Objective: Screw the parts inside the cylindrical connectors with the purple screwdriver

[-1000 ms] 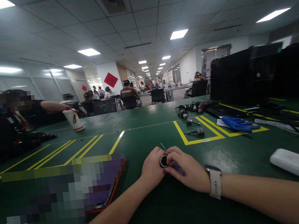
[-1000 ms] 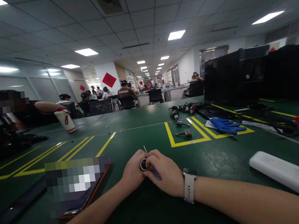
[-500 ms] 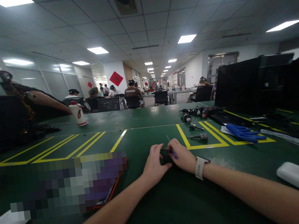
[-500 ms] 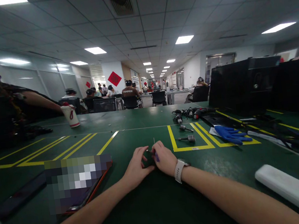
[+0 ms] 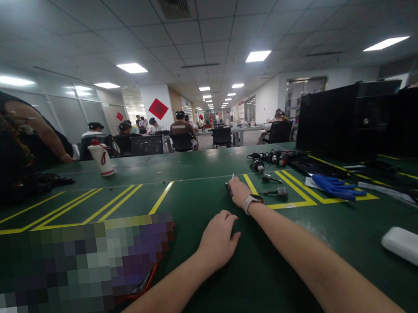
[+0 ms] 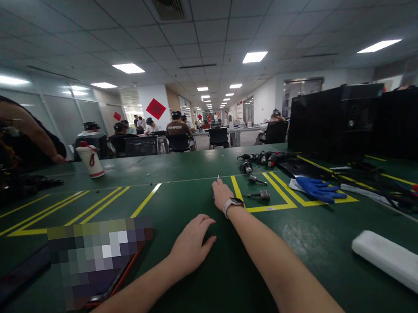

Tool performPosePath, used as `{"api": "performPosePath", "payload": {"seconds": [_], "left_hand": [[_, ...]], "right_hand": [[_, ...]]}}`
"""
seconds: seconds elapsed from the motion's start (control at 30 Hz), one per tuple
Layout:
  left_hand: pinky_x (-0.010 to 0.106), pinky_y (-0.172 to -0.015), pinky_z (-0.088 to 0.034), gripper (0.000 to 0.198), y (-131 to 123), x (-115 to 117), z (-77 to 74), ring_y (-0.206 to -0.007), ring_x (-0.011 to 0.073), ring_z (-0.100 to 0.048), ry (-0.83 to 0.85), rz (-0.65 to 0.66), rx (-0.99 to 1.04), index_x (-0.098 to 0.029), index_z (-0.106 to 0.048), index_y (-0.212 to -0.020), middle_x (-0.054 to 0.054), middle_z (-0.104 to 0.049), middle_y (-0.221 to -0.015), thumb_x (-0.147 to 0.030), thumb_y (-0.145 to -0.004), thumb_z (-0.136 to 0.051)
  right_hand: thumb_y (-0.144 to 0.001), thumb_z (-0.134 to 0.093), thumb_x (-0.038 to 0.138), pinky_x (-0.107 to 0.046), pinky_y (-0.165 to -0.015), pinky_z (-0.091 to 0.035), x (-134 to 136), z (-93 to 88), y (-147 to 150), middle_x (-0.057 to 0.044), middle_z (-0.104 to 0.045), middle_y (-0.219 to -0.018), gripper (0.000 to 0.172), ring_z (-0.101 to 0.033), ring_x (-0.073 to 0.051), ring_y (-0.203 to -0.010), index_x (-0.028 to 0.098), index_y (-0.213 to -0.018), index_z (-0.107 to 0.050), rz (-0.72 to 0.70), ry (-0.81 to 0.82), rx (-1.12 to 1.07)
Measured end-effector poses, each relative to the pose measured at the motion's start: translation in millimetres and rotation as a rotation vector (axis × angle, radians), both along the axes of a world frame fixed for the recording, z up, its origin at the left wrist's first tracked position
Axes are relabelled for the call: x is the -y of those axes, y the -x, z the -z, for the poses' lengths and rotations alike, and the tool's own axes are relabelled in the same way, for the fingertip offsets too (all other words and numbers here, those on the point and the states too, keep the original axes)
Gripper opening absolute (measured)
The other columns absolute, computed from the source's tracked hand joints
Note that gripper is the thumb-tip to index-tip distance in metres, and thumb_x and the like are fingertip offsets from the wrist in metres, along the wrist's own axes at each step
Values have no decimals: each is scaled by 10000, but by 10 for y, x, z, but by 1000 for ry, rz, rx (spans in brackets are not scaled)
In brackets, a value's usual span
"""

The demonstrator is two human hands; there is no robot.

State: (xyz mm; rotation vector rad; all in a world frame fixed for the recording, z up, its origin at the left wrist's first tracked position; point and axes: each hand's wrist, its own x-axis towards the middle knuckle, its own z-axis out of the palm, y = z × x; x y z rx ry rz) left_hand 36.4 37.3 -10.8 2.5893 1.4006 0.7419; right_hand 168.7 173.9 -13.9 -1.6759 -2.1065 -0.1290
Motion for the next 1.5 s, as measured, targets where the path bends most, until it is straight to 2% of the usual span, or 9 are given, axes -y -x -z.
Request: {"api": "performPosePath", "payload": {"seconds": [0.23,0.4,0.57,0.8,0.9,1.07,1.2,1.37,1.5], "left_hand": [[435,-884,-390,235,-33,91,-88,-995,264,-514,-114,71,-104,-151,-586,-1014,107,-569,-1069,-153,-791,-509],[411,-922,-349,211,-102,271,-166,-959,227,-542,-287,255,-288,-151,-585,-967,100,-605,-1027,-117,-850,-413],[343,-838,-390,114,-189,418,-129,-793,178,-575,-206,404,-309,-189,-594,-904,35,-642,-855,-192,-824,-514],[307,-763,-407,126,-188,426,-158,-850,179,-557,-67,370,-230,-202,-603,-917,34,-619,-924,-183,-807,-544],[317,-756,-411,129,-179,430,-176,-852,187,-553,-45,359,-227,-205,-605,-917,37,-609,-927,-183,-817,-526],[315,-756,-420,127,-181,430,-186,-865,191,-550,-31,373,-227,-202,-605,-916,43,-610,-938,-192,-830,-512],[318,-757,-420,118,-178,413,-172,-859,193,-551,-41,386,-221,-196,-607,-901,48,-609,-939,-186,-820,-521],[312,-746,-426,125,-173,404,-157,-850,185,-547,-53,393,-229,-190,-604,-916,45,-609,-936,-199,-824,-520],[299,-726,-429,125,-174,412,-160,-847,186,-552,-64,387,-237,-191,-609,-916,43,-617,-936,-204,-822,-528]], "right_hand": [[-888,-509,283,-399,-804,-492,78,-63,-59,-81,-550,-1140,274,-573,-200,-961,153,-1129,-524,77,-83,-27],[-890,-507,284,-390,-793,-497,110,-94,-185,-79,-558,-1124,273,-581,-193,-941,154,-1129,-524,141,-70,-51],[-887,-510,290,-401,-801,-492,62,-108,-138,-81,-555,-1131,283,-576,-201,-957,150,-1132,-522,129,-14,-42],[-882,-520,283,-389,-781,-502,-53,-111,5,-78,-560,-1117,285,-584,-196,-936,146,-1132,-520,76,138,-18],[-881,-522,282,-389,-785,-500,-105,-201,-219,-78,-558,-1122,286,-582,-198,-942,149,-1135,-519,138,168,-25],[-885,-514,283,-387,-794,-496,-140,-370,-882,-79,-554,-1131,275,-578,-196,-951,159,-1131,-524,273,226,3],[-883,-519,283,-389,-788,-499,-125,-341,-1249,-79,-556,-1126,280,-580,-197,-947,152,-1130,-523,344,294,35],[-880,-525,280,-375,-783,-500,-116,-240,-1322,-75,-560,-1118,270,-582,-195,-946,159,-1122,-529,379,300,60],[-883,-518,284,-393,-792,-497,-39,-239,-1243,-83,-556,-1125,285,-580,-199,-947,145,-1132,-522,388,187,106]]}}
